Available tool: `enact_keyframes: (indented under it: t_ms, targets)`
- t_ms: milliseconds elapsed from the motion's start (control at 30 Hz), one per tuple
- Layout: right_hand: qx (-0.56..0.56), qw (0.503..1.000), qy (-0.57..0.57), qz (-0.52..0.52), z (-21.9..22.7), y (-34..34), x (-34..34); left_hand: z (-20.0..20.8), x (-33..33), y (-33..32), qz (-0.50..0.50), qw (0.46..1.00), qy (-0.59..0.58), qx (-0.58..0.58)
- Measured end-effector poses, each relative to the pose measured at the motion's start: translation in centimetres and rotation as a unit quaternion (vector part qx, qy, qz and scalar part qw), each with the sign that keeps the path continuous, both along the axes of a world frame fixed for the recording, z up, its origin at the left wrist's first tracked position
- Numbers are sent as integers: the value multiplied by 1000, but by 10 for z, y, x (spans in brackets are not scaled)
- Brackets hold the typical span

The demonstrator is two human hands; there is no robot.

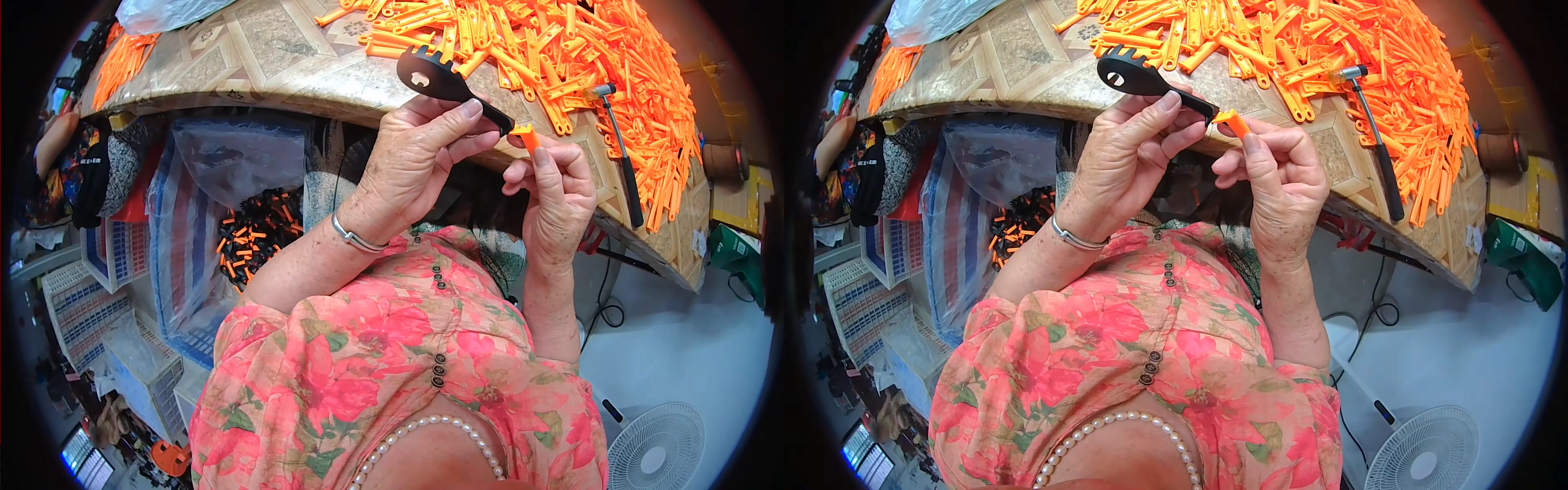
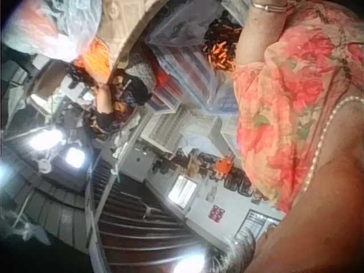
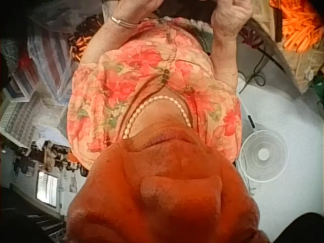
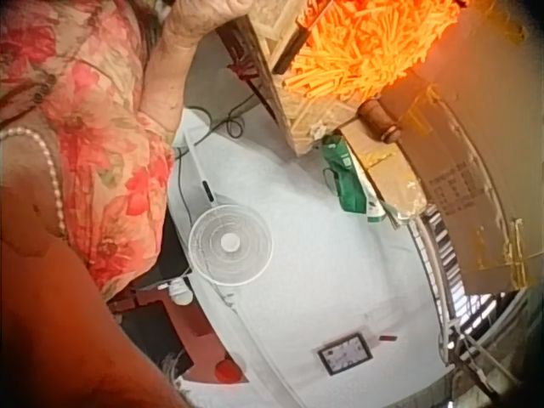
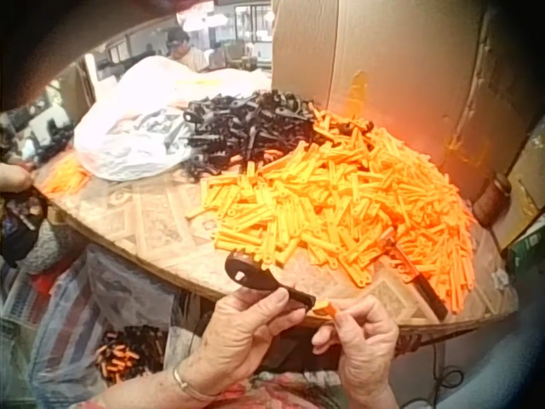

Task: The person assembles small orange plastic components by inserting them into a black plastic holder and striking them with a hammer to secure them. The person repeatedly picks up orange pieces from a pile, places them into the holder, and uses a hammer to drive them into place, then discards the finished assembly.

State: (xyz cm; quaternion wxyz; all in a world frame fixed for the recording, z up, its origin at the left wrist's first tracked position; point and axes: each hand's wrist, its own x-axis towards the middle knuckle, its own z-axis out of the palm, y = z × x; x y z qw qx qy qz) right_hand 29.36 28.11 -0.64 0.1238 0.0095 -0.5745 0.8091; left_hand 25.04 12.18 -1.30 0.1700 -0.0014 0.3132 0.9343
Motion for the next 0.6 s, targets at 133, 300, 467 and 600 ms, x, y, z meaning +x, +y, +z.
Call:
enact_keyframes:
  t_ms: [133,300,467,600]
  targets:
    - [-11,999,-26,26,5,8,-1,4,3,-8,-24,998,34,-36]
    - [-79,988,-51,123,5,31,-6,3,-4,-35,-158,984,47,64]
    - [-11,984,-86,155,3,33,-6,8,-7,-47,-198,949,171,-179]
    - [-41,983,-110,143,-2,14,-5,6,2,-32,-225,961,63,-147]
